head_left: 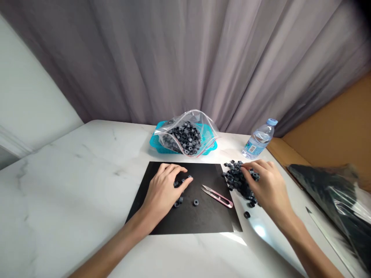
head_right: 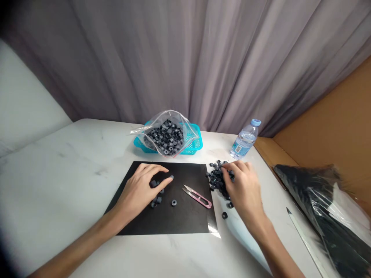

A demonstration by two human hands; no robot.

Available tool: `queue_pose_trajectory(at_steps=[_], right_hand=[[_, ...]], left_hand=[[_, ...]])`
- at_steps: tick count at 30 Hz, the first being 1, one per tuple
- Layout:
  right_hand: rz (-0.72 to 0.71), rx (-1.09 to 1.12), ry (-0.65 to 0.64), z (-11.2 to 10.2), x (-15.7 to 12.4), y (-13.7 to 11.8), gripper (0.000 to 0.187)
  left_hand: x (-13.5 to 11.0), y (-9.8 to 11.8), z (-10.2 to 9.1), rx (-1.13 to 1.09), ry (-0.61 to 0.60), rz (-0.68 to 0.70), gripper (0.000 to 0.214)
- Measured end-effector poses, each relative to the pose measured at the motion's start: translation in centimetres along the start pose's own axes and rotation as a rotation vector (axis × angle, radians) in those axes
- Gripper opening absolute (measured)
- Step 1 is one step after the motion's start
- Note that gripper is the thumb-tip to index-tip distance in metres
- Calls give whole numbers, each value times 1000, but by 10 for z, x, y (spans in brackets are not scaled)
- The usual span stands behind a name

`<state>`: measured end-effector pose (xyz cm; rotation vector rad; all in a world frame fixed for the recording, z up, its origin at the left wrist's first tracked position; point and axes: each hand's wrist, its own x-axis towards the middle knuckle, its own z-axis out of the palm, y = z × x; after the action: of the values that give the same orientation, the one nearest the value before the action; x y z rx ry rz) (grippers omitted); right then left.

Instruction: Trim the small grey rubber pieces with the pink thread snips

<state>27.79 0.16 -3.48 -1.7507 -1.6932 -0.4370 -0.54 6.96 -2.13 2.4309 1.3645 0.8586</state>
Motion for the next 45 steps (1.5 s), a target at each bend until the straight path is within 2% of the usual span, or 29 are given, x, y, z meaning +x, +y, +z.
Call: queue_pose_trajectory(at_steps=[3, 5, 8, 9, 12, 14, 16, 20, 25, 29, 33, 39, 41, 45], right_hand=[[18, -175, -90, -3, 0, 26, 43], [9, -176, -81, -3, 0, 25, 46], [-39, 22, -28, 0, -3, -5, 43], [-73, 152, -68, 3, -7, -20, 38], [-179, 432, -342, 15, -23, -65, 35], [-246, 476, -450, 23, -36, -84, 33], [-261, 476, -482, 27, -43, -92, 22], [-177, 611, -459, 26, -41, -91, 14], [100, 963, -390, 17, -29, -88, 10], [172, 1108, -329, 14, -27, -87, 12], [252, 1230, -340, 13, -29, -84, 16], [433, 1335, -311, 12, -30, -87, 16], [444, 1330, -294, 11, -30, -88, 16], [418, 1314, -252, 6, -30, -91, 14]], left_hand=[[7, -4, 12, 55, 11, 21, 15], [7, -5, 19, 79, 21, 44, 10], [5, -6, 22, 82, 45, 85, 4], [5, -5, 21, 72, 53, 102, 4], [2, -1, 13, 12, 77, 170, 10], [-1, 3, 5, -35, 94, 214, 14], [-7, 7, -2, -87, 116, 251, 15], [-19, 11, -10, -180, 198, 327, 23], [-25, 16, -11, -218, 234, 371, 30], [-27, 21, -12, -327, 208, 300, 28], [-29, 25, -15, -464, 144, 151, 23], [-29, 25, -22, -932, -163, -257, 19], [-28, 26, -23, -1054, -195, -297, 19], [-28, 27, -23, -1123, -142, -259, 15]])
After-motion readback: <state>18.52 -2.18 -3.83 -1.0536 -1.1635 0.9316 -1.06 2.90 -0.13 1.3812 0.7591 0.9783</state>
